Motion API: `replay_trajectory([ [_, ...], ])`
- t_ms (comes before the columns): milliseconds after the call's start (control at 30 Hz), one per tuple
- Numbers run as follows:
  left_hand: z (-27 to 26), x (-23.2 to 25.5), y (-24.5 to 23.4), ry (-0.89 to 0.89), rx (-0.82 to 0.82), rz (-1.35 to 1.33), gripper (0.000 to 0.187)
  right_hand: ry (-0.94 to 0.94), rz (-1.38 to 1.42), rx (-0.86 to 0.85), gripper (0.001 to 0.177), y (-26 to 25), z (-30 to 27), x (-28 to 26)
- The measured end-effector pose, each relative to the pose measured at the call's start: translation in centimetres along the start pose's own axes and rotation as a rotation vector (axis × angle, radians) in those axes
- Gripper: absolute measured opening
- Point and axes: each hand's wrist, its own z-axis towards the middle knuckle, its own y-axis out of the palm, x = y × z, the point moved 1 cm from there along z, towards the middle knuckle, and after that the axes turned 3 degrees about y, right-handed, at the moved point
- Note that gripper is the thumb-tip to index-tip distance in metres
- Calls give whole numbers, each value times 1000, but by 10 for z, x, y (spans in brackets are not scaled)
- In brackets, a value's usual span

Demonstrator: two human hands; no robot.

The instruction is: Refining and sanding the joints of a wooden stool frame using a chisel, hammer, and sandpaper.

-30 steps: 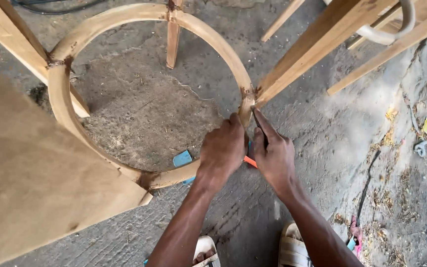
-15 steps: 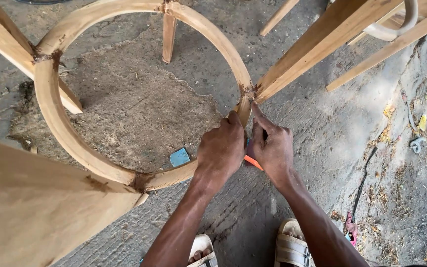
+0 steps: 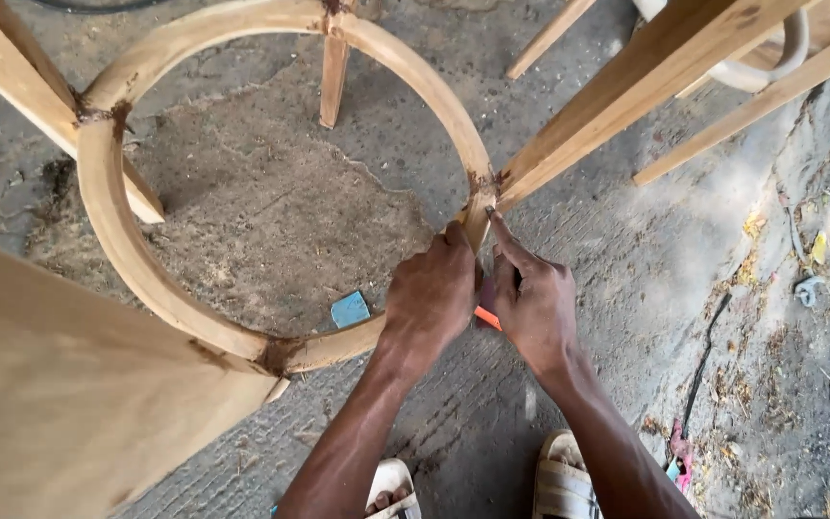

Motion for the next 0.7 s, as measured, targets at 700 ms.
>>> replay_trajectory([
  [700,0,4,-7,-17,-20,-58,41,-42,-71,-11,47,-1,17,-5],
])
